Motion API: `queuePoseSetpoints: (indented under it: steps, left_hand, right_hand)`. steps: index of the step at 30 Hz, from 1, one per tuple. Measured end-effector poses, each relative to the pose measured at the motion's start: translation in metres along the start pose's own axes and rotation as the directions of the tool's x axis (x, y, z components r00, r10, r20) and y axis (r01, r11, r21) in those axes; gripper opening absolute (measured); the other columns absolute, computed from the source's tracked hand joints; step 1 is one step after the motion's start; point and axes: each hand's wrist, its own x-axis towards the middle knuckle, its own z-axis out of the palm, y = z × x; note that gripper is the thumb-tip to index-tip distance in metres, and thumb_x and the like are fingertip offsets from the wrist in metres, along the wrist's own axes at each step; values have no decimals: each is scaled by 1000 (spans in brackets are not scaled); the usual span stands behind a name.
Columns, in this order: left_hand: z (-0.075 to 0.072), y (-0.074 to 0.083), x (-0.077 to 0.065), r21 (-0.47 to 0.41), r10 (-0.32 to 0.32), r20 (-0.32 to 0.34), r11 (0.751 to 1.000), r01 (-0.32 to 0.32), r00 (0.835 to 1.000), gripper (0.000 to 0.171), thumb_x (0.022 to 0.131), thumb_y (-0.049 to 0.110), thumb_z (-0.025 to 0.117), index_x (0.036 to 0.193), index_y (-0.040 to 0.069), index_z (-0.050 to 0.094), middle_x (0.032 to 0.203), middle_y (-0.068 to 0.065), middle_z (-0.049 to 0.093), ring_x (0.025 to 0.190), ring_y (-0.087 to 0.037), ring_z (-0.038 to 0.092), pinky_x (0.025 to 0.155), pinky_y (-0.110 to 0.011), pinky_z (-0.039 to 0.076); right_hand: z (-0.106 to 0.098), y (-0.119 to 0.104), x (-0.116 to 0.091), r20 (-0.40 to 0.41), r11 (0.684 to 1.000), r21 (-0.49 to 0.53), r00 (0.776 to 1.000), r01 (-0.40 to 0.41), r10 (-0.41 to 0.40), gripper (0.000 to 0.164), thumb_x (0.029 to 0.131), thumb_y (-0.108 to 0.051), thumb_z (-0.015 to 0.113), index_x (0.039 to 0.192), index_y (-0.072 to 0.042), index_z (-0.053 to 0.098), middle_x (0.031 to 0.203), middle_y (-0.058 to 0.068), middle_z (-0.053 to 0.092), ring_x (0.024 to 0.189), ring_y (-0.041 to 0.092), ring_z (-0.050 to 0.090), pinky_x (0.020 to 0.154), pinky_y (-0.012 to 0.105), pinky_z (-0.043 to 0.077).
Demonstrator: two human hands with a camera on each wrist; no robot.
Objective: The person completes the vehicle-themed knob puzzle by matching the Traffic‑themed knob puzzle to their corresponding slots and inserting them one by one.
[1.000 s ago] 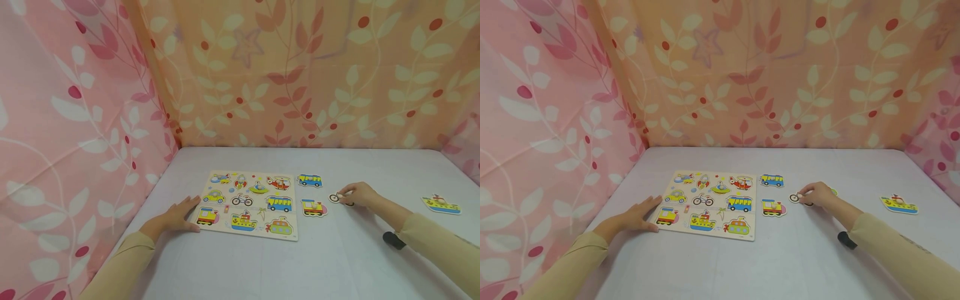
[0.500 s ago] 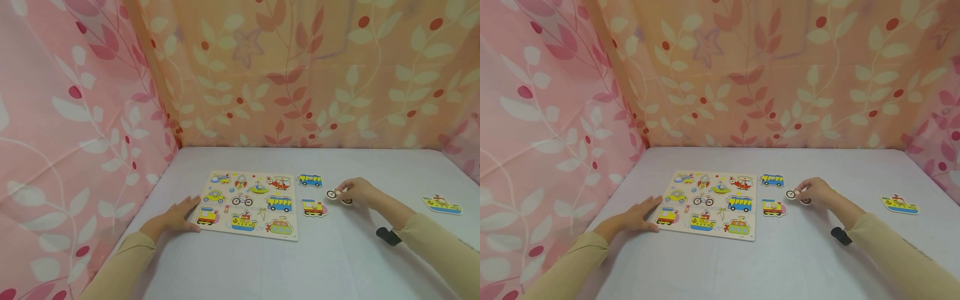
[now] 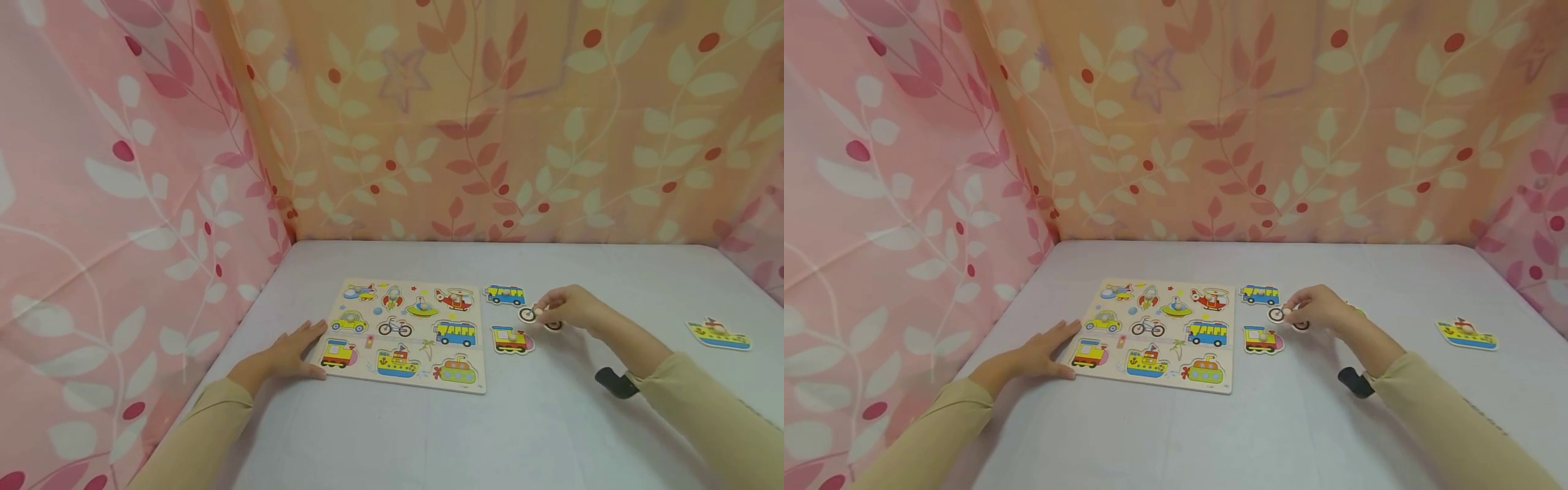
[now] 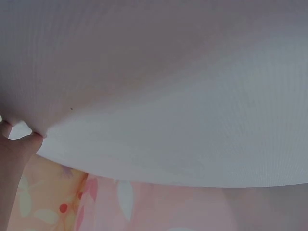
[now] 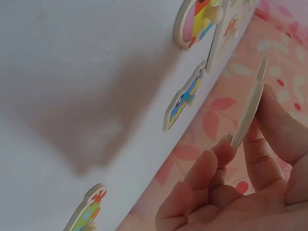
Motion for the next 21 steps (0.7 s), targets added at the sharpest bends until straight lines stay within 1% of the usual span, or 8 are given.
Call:
queuePoseSetpoints:
  steps: [8, 13, 16, 21]
  left_hand:
    - [1, -2, 0, -4, 5, -6, 1000, -5, 1000, 109, 72, 50, 81, 155, 9, 23, 160, -15, 20, 147, -38, 7, 112, -64, 4]
    - [2, -5, 3, -7, 18, -5, 1000, -18, 1000, 109, 72, 50, 81, 155, 8, 23, 160, -15, 19, 147, -38, 7, 112, -65, 4]
    - [3, -6, 4, -9, 8, -5, 1000, -8, 1000, 110, 72, 50, 81, 155, 9, 23, 160, -14, 19, 147, -37, 6, 112, -64, 3]
    - [3, -5, 4, -7, 10, -6, 1000, -10, 1000, 110, 72, 50, 81, 155, 9, 23, 160, -14, 19, 147, -37, 6, 112, -64, 4]
  right_hand:
    - [10, -15, 3, 9, 1000, 23, 1000, -20, 20, 30, 88, -23, 73, 108, -1, 66, 98, 13, 54, 100, 33, 42, 75, 44, 37]
    - [17, -24, 3, 7, 1000, 24, 1000, -4, 4, 29, 87, -22, 73, 105, -1, 67, 98, 14, 52, 100, 35, 42, 74, 43, 38]
    - [21, -29, 5, 9, 1000, 26, 1000, 12, -12, 26, 87, -21, 74, 103, -2, 67, 97, 14, 52, 100, 35, 43, 74, 42, 38]
    - [28, -38, 8, 17, 999, 30, 1000, 21, -21, 26, 86, -21, 75, 103, -2, 68, 103, 16, 56, 103, 36, 44, 80, 49, 41]
